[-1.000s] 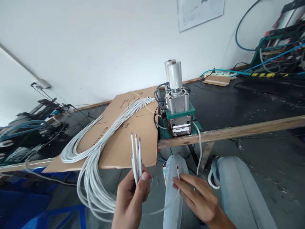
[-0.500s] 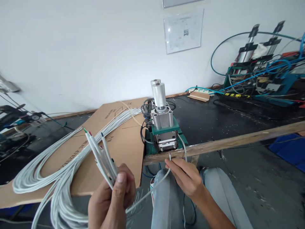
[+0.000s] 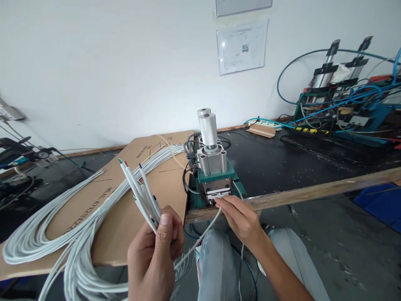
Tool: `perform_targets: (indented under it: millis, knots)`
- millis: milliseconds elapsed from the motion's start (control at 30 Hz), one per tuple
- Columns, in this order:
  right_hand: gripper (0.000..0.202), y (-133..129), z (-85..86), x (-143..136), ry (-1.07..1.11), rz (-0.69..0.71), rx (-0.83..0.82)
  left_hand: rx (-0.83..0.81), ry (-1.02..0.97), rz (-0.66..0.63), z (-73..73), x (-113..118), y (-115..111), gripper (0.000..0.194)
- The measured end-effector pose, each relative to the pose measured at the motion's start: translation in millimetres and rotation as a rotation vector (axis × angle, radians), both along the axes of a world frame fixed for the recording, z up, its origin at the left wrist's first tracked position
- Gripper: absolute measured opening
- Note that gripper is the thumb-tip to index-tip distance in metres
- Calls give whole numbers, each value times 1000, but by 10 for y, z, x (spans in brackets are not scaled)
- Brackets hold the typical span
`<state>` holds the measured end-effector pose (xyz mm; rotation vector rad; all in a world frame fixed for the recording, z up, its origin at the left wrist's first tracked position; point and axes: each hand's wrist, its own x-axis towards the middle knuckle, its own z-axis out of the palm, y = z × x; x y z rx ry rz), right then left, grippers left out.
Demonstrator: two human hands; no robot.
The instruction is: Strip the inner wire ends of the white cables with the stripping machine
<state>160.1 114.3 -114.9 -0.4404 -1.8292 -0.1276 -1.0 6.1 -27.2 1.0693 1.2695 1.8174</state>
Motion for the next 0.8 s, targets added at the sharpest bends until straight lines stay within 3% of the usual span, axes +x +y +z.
perform_targets:
  millis: [267,800]
  knots:
    - [28,48,12,25,-16,0,-6,47,-54,-10,56,56,17,36]
    - [21,59,26,32,-12,2,-7,116,-80,-31,16,32,17,34]
